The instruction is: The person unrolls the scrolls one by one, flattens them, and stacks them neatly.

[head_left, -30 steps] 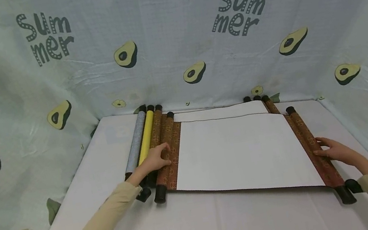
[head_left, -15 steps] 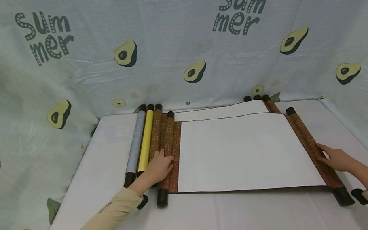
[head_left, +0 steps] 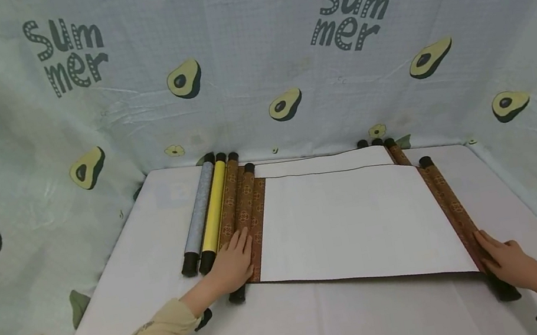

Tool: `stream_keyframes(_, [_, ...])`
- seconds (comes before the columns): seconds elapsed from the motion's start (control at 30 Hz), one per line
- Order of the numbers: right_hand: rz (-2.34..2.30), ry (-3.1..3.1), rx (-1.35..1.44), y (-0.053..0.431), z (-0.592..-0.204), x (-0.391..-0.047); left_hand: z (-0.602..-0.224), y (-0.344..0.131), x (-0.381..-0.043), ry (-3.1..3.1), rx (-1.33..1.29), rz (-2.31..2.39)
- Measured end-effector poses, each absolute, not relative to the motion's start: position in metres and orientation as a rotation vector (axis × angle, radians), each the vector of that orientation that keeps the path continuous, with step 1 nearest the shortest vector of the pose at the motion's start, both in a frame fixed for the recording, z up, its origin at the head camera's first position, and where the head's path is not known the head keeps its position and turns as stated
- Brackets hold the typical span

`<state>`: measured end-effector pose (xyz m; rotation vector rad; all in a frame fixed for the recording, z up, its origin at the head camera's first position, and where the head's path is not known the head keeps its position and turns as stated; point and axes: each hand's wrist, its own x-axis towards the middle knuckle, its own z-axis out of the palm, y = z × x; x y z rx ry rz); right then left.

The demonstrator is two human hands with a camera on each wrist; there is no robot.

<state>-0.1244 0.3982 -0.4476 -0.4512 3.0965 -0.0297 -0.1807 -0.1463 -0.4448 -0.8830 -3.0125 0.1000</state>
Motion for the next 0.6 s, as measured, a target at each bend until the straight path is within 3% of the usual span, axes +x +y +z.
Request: stream_keyframes(0.6, [-0.238,2.973,-0.312,0.403,-0.462,-0.076,-0.442,-0.166,-0.130,-2.976,-1.006,-0.023])
